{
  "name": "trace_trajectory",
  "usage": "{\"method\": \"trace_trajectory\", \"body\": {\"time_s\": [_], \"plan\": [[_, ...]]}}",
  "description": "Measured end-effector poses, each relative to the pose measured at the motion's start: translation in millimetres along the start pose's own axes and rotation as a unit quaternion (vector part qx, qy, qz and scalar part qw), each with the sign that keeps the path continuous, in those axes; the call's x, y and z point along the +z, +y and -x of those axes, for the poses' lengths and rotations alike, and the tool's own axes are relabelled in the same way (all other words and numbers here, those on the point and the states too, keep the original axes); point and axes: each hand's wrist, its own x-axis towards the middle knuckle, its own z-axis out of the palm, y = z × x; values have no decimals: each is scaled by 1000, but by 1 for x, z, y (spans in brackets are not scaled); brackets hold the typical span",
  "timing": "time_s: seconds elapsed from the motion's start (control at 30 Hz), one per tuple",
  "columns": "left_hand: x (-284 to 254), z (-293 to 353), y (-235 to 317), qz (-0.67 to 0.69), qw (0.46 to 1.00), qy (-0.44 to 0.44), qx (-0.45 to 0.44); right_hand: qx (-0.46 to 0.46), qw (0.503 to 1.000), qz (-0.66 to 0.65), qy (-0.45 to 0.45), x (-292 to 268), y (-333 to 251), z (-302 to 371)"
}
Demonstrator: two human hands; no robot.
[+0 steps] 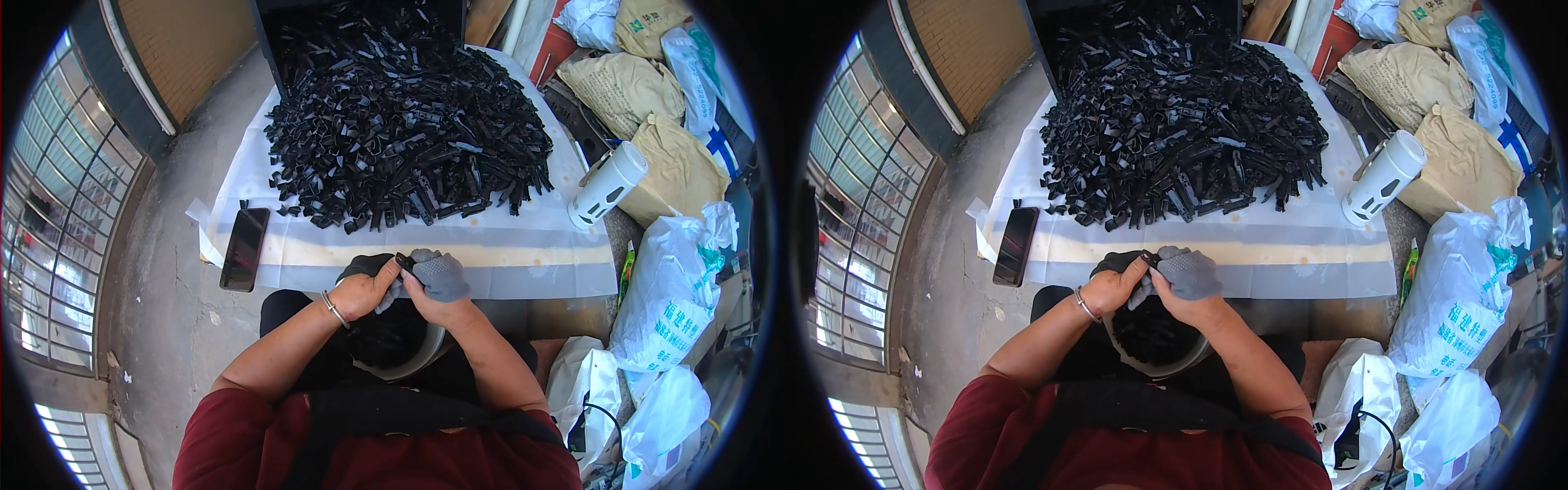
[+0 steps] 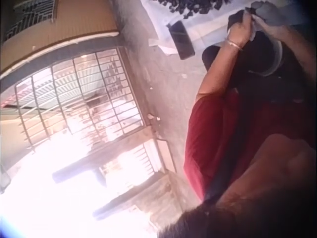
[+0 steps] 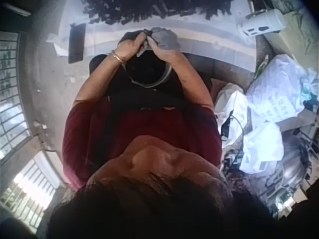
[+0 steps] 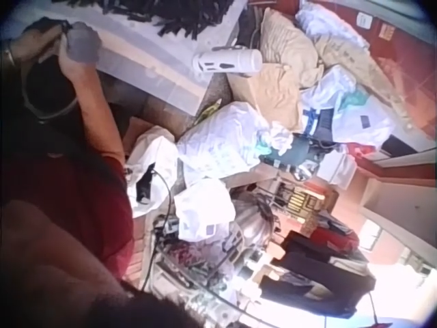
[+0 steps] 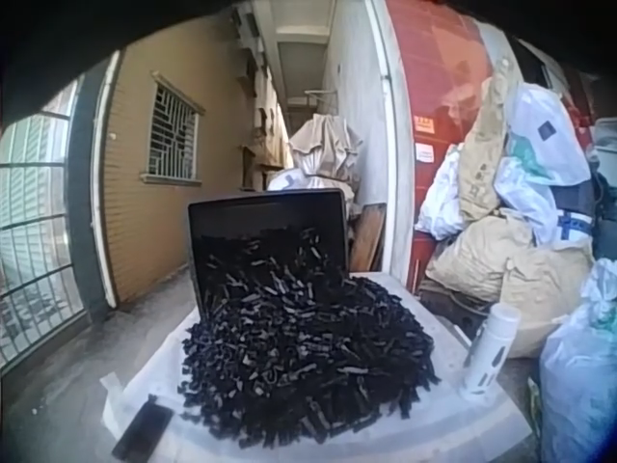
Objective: Sort small black plastic components from a large pile and place them into a bucket.
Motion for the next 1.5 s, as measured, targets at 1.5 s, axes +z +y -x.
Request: {"method": "trace_trajectory", "body": {"time_s": [1.5], "plan": [[-43,-42,-32,-361,912,158,115,62,987,97,108,-2,49,-47]]}}
